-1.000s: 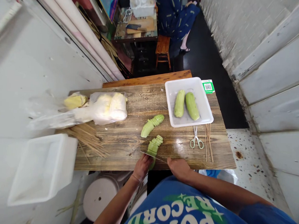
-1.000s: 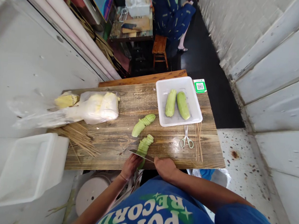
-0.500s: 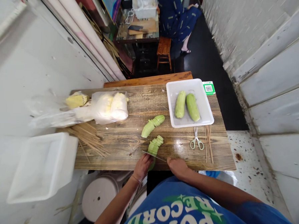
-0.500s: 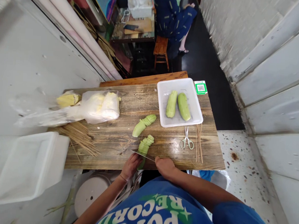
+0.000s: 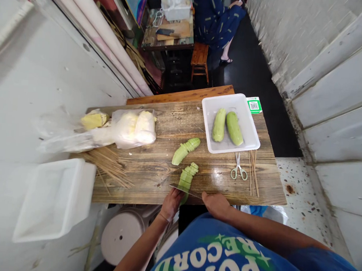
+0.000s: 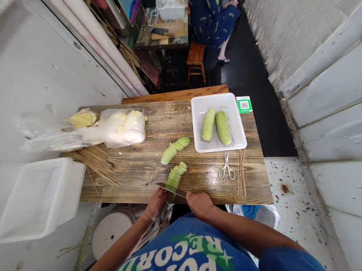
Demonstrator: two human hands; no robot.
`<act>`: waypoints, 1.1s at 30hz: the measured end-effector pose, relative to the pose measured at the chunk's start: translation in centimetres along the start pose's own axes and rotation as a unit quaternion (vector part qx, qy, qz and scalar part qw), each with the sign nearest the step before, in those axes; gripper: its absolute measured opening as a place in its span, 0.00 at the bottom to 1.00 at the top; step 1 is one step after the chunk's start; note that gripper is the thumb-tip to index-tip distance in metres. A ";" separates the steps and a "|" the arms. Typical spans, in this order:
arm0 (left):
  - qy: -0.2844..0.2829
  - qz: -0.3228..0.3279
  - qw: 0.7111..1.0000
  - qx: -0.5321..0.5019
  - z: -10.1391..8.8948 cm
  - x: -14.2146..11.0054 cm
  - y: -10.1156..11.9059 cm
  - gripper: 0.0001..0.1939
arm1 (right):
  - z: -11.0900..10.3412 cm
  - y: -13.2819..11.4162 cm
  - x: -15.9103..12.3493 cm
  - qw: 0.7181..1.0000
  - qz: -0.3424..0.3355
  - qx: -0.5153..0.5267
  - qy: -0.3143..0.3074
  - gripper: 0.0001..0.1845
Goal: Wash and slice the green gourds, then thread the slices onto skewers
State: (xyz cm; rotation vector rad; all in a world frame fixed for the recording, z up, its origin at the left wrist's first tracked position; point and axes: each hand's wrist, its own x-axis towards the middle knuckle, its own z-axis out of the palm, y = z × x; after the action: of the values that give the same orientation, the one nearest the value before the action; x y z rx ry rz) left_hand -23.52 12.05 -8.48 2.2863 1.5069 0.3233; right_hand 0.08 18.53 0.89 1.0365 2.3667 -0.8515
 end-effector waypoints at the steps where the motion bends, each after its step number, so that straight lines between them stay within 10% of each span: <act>1: 0.001 0.001 1.000 -0.001 -0.1 0.0 0.1 0.17 | 0.0 0.0 0.0 1.000 0.000 0.001 -0.001 0.10; 33: 0.012 -0.016 1.000 0.006 0.1 -0.8 1.2 0.14 | 0.3 -0.2 -0.2 1.000 -0.008 0.007 -0.004 0.11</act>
State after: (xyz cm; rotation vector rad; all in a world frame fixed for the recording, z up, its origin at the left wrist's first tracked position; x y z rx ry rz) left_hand -22.78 10.91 -8.04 2.2725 1.5595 0.3364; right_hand 0.10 18.14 0.79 1.0188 2.3697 -0.8790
